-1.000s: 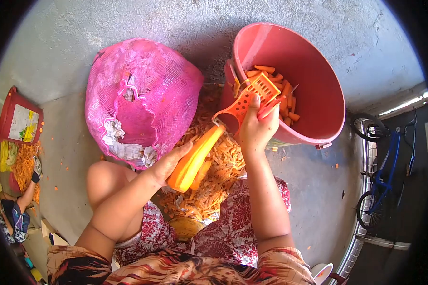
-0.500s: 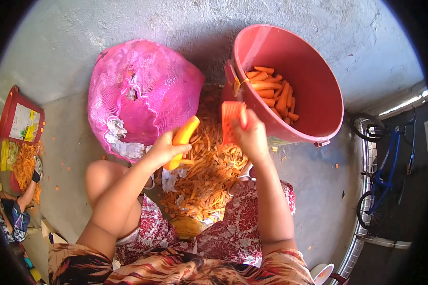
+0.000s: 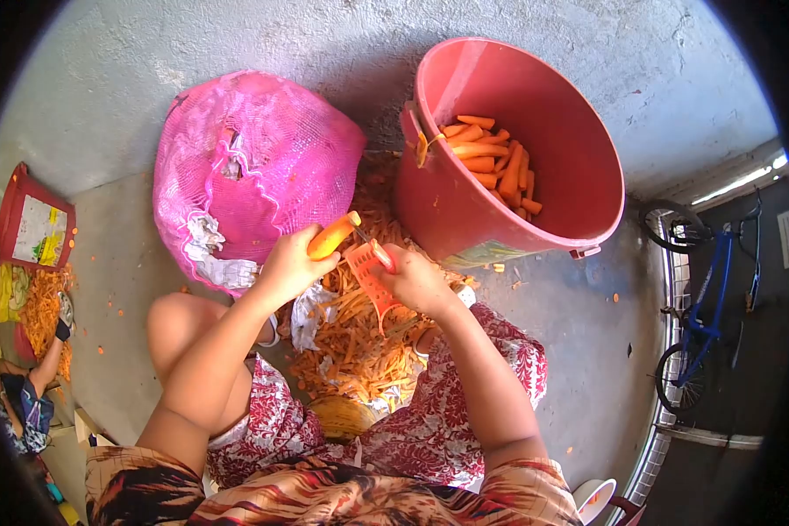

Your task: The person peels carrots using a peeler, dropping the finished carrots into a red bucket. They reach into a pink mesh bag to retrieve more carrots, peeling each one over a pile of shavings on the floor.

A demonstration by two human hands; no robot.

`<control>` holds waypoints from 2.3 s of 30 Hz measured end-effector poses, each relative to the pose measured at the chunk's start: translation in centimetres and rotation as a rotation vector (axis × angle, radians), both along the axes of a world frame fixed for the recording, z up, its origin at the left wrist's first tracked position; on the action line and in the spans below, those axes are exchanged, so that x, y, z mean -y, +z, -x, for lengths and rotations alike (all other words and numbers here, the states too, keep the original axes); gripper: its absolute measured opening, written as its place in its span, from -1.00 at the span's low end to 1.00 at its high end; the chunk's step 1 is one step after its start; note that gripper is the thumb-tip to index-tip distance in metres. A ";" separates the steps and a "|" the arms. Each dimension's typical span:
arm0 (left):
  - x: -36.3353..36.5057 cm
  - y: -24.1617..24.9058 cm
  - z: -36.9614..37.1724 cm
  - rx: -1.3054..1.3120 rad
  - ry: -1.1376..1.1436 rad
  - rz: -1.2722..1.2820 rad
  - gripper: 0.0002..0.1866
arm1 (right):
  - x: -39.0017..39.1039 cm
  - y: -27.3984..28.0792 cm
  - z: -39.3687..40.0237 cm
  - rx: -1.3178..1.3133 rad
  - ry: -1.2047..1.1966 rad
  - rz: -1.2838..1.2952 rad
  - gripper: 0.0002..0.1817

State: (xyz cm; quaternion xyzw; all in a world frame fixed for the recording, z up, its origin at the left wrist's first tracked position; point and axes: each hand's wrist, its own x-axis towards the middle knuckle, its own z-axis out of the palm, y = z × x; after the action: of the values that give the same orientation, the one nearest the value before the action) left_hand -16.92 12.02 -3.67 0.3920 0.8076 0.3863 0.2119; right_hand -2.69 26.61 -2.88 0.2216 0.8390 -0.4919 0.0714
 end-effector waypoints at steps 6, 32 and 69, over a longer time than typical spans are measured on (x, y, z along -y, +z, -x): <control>0.1 0.7 -0.2 -0.006 -0.058 -0.075 -0.69 | 0.0 -1.2 0.4 -0.053 -0.079 0.047 -0.80; 0.6 -1.2 -0.9 0.706 -0.265 -0.099 -0.44 | 3.2 1.3 4.2 -0.667 -0.584 -0.238 -0.82; 1.8 0.9 0.7 1.048 0.112 -0.354 -0.69 | 0.5 1.6 5.2 -0.680 -0.780 0.243 -0.85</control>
State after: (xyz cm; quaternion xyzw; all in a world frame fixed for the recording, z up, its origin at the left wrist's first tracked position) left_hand -17.58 10.20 -2.79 0.1334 0.5367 0.6700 0.4952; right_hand -7.85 26.15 -1.28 0.3353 0.6072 -0.6195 -0.3676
